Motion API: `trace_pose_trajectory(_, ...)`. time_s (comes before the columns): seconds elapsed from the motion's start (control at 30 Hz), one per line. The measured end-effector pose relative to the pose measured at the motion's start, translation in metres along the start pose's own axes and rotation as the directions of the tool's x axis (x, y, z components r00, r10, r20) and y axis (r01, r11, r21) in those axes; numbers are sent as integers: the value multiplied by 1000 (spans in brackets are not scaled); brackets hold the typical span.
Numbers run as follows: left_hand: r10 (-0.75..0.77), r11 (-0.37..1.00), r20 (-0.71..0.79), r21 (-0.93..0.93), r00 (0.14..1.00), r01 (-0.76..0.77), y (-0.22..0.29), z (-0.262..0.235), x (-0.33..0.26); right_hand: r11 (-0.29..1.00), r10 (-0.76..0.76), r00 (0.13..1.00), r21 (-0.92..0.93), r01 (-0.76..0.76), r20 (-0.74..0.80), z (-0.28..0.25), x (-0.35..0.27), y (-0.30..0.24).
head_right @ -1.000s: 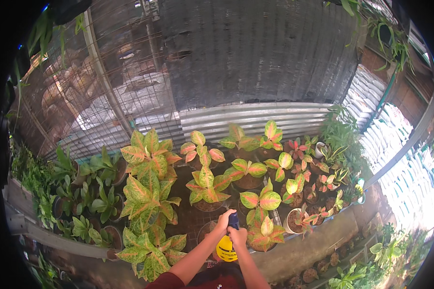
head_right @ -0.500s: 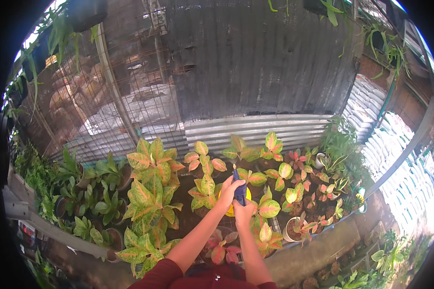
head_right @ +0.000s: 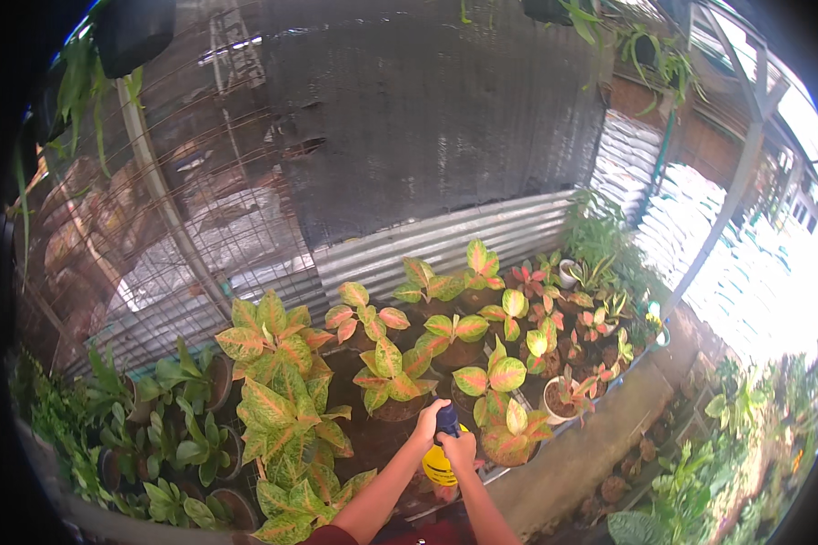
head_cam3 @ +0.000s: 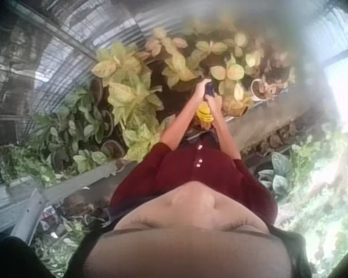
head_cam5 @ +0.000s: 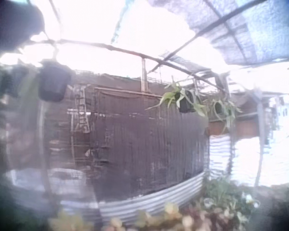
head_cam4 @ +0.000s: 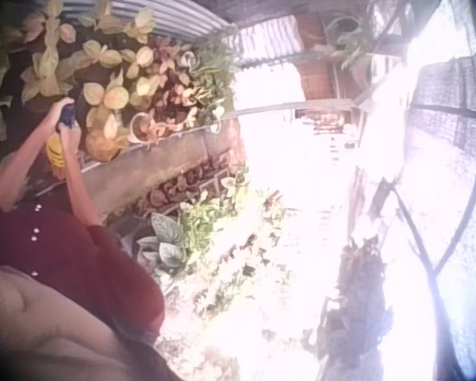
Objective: The person uses a yellow handheld pressure sprayer to mist water or solution onto rows of potted plants in a covered nursery area. They move along the aisle, spraying foliage on both sides of the walkway, then continue to the next section of plants.
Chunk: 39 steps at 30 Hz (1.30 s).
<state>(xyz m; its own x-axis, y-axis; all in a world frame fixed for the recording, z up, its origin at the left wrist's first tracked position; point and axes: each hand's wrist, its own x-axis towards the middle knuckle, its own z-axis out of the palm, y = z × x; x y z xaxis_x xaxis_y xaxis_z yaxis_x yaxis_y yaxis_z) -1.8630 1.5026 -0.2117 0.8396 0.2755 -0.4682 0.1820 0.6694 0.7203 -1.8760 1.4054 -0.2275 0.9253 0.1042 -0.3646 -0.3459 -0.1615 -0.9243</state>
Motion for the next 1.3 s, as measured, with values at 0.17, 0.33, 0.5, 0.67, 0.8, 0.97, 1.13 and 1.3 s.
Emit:
trace_pose_trajectory(0.17, -120, 989, 114, 104, 986, 109, -41, -43, -47, 999, 44, 989, 20, -42, -139, 7, -74, 48)
trace_pose_trajectory(0.33, -172, 961, 199, 250, 965, 120, -83, -67, -79, 962, 104, 968, 269, -40, -230, 10, -145, 67)
trace_pose_trajectory(0.5, -254, 947, 289, 267, 923, 177, -85, -49, -119, 978, 68, 931, 209, 8, -357, -3, -190, 61)
trace_pose_trajectory(0.67, -252, 928, 498, 368, 830, 60, -40, 0, -198, 939, 5, 892, 310, 152, -452, -35, -235, 34)
trace_pose_trajectory(0.8, 84, 917, 676, 235, 732, -322, -31, 0, -219, 888, -95, 895, 369, 274, -435, -41, -268, -8)
trace_pose_trajectory(0.97, 92, 814, 738, 331, 668, -478, -51, -21, -246, 913, -203, 880, 242, 328, -429, -54, -298, 5)
trace_pose_trajectory(1.13, -1, 840, 733, 369, 680, -397, -88, -60, -242, 957, -194, 908, 133, 259, -370, -37, -328, 52)
trace_pose_trajectory(1.3, -8, 711, 617, 557, 787, -430, -121, -112, -291, 970, -103, 964, 190, 152, -245, -29, -374, 114)
